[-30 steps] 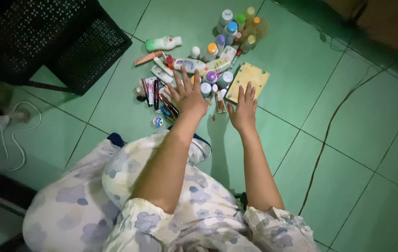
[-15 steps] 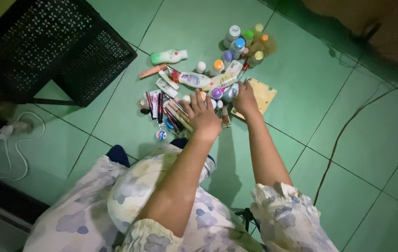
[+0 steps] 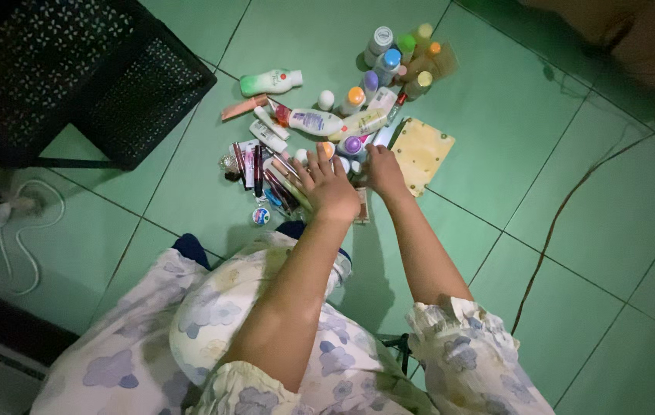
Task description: The person sits on the floor and organizes various cosmetic bottles and tubes by picking them up one by one and placing them onto a black metal shelving unit. The person handles bottles of different colors and sizes, arranging them on the top shelf.
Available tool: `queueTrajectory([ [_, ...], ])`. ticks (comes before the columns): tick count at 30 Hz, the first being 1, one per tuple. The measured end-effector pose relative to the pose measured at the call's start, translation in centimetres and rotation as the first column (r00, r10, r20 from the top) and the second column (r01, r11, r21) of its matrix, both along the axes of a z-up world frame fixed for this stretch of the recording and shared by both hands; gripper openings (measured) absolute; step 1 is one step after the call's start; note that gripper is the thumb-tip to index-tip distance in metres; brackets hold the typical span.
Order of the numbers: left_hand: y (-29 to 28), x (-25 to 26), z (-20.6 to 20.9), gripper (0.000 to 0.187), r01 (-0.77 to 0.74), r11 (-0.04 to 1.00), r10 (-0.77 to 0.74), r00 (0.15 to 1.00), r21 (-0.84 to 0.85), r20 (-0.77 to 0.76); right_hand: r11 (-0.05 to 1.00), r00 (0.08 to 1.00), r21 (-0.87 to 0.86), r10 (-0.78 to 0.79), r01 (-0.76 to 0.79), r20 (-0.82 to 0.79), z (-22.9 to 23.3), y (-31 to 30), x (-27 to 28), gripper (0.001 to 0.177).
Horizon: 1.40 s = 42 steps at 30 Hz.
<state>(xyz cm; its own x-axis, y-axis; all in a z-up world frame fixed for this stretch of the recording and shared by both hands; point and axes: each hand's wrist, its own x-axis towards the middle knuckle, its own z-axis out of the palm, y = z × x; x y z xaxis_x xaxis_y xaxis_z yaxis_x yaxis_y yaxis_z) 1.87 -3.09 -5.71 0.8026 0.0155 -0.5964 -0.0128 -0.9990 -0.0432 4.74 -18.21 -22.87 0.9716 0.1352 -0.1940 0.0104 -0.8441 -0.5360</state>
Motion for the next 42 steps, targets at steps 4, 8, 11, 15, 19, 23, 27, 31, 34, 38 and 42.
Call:
queueTrajectory([
  [4,-0.1,-0.2,-0.7,0.077,0.006,1.000,-0.007,0.999,0.017,0.054,0.998,0.999,0.061,0.005,-0.003,-0.043,1.7,0.1,0.3,0.055],
  [8,0.1,0.3,0.5,0.084,0.002,1.000,-0.002,1.000,-0.006,-0.028,0.995,0.990,0.055,-0.071,0.079,-0.120,5.2,0.1,1.8,0.062],
  [11,0.0,0.2,1.0,0.086,0.007,1.000,-0.007,1.000,0.015,-0.004,0.994,0.999,0.103,-0.039,0.039,0.001,5.5,0.5,3.1,0.067],
  [15,-0.2,0.5,1.5,0.089,0.004,1.000,-0.004,1.000,-0.007,-0.011,0.993,0.992,0.096,0.065,-0.075,0.104,2.4,2.4,3.5,0.052],
  [19,-0.1,0.6,1.8,0.089,-0.003,1.000,0.002,1.000,-0.022,-0.016,0.995,0.999,0.096,0.007,-0.011,0.044,0.9,3.5,2.7,0.043],
  [23,-0.1,0.5,2.3,0.089,-0.044,0.998,0.043,0.999,-0.048,-0.022,0.998,1.000,0.062,0.006,-0.006,0.000,1.1,3.5,2.2,0.042],
  [27,-0.2,0.6,2.6,0.092,0.017,1.000,-0.016,0.999,0.003,-0.041,0.999,1.000,0.045,0.013,-0.013,0.004,2.1,3.3,1.2,0.040],
  [31,-0.1,0.4,2.6,0.091,-0.002,1.000,0.001,1.000,-0.016,-0.012,0.995,0.997,0.056,0.077,-0.077,-0.001,3.0,2.7,0.8,0.046],
  [34,-0.2,0.4,2.5,0.090,-0.005,1.000,0.005,1.000,-0.022,0.000,0.989,0.990,0.051,0.139,-0.138,-0.008,2.2,1.7,1.0,0.051],
  [38,-0.3,0.7,2.7,0.089,0.005,1.000,-0.006,0.999,-0.009,-0.039,0.968,0.999,0.250,0.024,-0.030,0.026,-2.3,-2.2,3.9,0.072],
  [42,-0.3,0.5,3.1,0.085,0.031,0.999,-0.031,0.999,-0.006,-0.032,0.934,0.962,0.241,-0.234,0.263,-0.142,-7.9,-3.6,7.8,0.067],
])
